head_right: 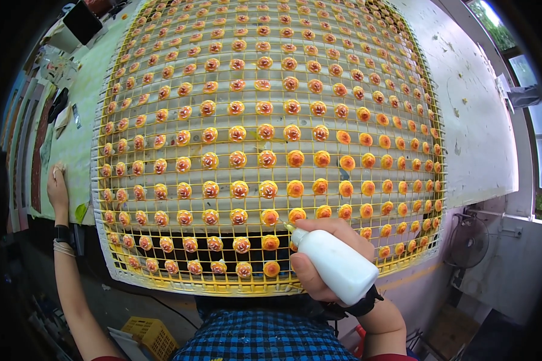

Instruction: Applying glue or adhesive to small manufactured components on a grid tray.

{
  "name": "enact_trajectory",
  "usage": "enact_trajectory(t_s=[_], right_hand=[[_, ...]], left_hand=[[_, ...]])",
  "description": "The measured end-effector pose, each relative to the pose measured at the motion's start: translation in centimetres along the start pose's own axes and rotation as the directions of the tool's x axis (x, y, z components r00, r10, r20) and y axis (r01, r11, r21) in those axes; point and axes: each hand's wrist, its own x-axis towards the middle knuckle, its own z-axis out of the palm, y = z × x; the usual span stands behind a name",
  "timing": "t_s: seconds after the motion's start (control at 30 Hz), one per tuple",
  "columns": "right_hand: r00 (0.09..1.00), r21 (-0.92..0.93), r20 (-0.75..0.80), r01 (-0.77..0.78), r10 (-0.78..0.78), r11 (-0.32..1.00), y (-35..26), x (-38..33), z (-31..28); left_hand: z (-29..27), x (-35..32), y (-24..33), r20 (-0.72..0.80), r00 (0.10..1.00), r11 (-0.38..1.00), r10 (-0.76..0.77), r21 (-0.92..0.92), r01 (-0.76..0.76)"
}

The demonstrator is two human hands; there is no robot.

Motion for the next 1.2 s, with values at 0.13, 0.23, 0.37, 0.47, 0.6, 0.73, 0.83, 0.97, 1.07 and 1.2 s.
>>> enact_trajectory(t_s=[0.13, 0.23, 0.37, 0.47, 0.6, 0.73, 0.83, 0.97, 1.07, 1.2], right_hand=[[0.999, 0.091, -0.032, -0.002, 0.005, 0.996, 0.4, -0.1, -0.1], [0.998, 0.354, -0.057, -0.008, 0.03, 0.935, 0.4, -0.8, 0.5], [0.993, 0.638, -0.116, 0.074, 0.002, 0.766, 2.7, -2.7, -0.4], [0.932, 0.48, -0.302, 0.332, -0.202, 0.812, 5.3, -3.3, -1.5], [0.845, 0.18, -0.241, 0.522, -0.477, 0.834, 5.8, -4.1, -2.2], [0.819, 0.091, -0.033, 0.573, -0.572, 0.815, 1.9, -4.9, -2.5], [0.621, 0.044, -0.025, 0.784, -0.783, 0.62, -0.6, -4.5, -2.7], [0.679, 0.294, 0.085, 0.682, -0.73, 0.669, -1.7, -5.1, -1.2], [0.569, 0.281, 0.102, 0.771, -0.816, 0.572, -2.2, -4.9, 0.0], [0.372, 0.136, 0.156, 0.909, -0.915, 0.393, -3.6, -5.9, 1.9]], left_hand=[[0.7, 0.7, 0.3, -0.042, 0.998, 0.996, 0.055, -0.073, -0.058], [-1.5, -0.1, -0.8, -0.038, 0.996, 0.997, -0.078, 0.025, 0.079], [1.0, -1.8, -2.8, -0.162, 0.809, 0.777, 0.565, 0.432, -0.457], [0.2, -3.4, 3.4, -0.047, 0.991, 0.992, 0.126, 0.003, -0.126], [-7.2, -12.7, 6.8, -0.248, 0.955, 0.974, -0.162, -0.192, 0.116], [-10.0, -24.2, 9.3, -0.374, 0.881, 0.944, -0.289, -0.264, 0.198], [-8.1, -33.5, 10.8, -0.312, 0.855, 0.907, -0.414, -0.226, 0.356], [-4.6, -42.0, 12.3, -0.213, 0.798, 0.808, -0.563, -0.344, 0.478], [-4.6, -41.9, 15.2, -0.135, 0.82, 0.792, -0.557, -0.386, 0.474], [-7.1, -40.6, 18.4, -0.019, 0.901, 0.861, -0.434, -0.301, 0.409]])
